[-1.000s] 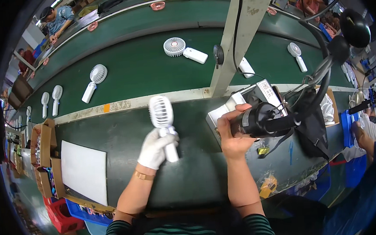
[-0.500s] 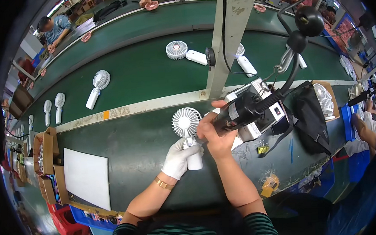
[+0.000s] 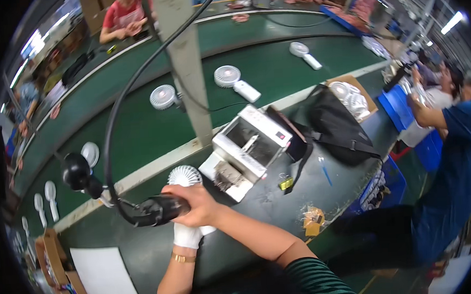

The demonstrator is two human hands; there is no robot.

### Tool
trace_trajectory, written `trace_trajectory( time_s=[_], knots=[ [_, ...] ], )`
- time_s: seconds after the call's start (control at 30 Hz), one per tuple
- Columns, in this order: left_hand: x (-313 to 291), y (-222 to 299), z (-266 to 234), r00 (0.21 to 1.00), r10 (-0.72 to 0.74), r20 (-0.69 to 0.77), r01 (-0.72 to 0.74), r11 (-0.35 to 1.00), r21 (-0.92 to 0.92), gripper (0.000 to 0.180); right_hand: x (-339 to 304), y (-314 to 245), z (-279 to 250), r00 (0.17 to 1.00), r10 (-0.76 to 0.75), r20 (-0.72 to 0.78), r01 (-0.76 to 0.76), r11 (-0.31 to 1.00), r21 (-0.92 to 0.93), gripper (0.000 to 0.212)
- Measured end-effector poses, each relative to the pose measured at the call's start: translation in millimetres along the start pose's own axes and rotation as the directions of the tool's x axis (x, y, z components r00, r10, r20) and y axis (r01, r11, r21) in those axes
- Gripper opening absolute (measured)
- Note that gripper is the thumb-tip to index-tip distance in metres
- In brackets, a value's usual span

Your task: The person takes portable mini fans from a conveyor belt, fastens screws into each fan using an electric screwdriver, and places the fans back onto the conveyor belt.

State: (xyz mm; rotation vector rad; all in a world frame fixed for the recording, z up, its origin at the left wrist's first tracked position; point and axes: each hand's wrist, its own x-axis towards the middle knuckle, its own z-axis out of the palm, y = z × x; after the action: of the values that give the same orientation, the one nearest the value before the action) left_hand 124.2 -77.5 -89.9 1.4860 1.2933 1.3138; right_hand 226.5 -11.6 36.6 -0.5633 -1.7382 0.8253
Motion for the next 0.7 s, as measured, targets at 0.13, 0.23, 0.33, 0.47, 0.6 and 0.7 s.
trace_trajectory(
  time_s=[0.13,0.23,0.33,0.47,0.6,0.7],
  knots=[
    [18,19,2,0.978,0.069,0.197,-0.108,0.975,0.195,0.072,-7,4,-11,0.997,0.021,-0.071,-0.022,1.0,-0.006,0.049],
    [26,51,15,0.964,-0.261,0.05,0.254,0.854,-0.453,0.039,-5,-9,-20,0.985,0.13,-0.11,-0.128,0.992,0.017,0.055],
    [23,71,16,0.841,-0.522,0.142,0.413,0.449,-0.793,0.024,2,-27,-42,0.974,0.02,-0.228,-0.015,1.0,0.024,0.065],
    [24,79,8,0.788,-0.546,0.284,0.543,0.399,-0.739,0.026,10,-25,-54,0.905,0.098,-0.415,-0.121,0.992,-0.028,0.048],
    [23,76,6,0.813,-0.479,0.331,0.547,0.433,-0.717,0.042,11,-19,-43,0.88,0.215,-0.424,-0.171,0.975,0.139,0.048],
    [23,82,12,0.814,-0.504,0.291,0.548,0.498,-0.672,0.043,8,-21,-43,0.878,0.225,-0.422,-0.187,0.974,0.13,0.048]
  ],
)
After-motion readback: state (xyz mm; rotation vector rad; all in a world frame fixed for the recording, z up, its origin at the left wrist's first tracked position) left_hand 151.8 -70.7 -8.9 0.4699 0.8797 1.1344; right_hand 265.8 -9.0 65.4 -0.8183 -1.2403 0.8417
